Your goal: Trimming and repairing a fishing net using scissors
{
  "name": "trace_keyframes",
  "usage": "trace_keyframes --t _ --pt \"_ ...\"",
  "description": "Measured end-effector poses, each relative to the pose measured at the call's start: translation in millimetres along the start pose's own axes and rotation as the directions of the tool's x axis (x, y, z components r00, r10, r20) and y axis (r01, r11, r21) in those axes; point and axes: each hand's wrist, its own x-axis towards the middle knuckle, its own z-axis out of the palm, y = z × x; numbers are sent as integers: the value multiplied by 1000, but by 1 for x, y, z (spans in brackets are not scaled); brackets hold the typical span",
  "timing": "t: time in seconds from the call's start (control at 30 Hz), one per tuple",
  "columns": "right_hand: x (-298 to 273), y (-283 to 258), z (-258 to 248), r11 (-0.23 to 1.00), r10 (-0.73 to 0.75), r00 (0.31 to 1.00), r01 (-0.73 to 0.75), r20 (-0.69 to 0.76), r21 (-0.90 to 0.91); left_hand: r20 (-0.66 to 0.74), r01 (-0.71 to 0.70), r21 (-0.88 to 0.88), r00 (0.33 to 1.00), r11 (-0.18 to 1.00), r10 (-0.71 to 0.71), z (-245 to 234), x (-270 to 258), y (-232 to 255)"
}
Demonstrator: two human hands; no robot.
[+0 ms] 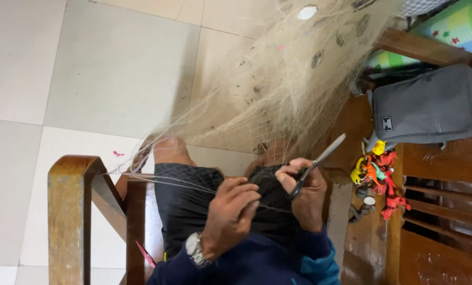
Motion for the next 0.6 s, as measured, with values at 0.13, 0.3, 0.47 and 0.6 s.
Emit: trace_keyframes --t 0.13,0.3,0.47,0.6 --pt "1 -5 -7 996 3 1000 -3 1 -93 -11 202 -153 979 967 -206 -5 21 1" --pt "2 14 -16 993 9 997 -18 -73 -120 -29 126 -246 990 961 -138 20 38 -15" --pt "3 7 -13 994 -17 999 13 -38 -104 20 177 -173 984 969 -176 26 34 -10" --pt "2 2 -8 999 -18 1000 17 -24 -41 73 220 -141 975 965 -212 27 27 -14"
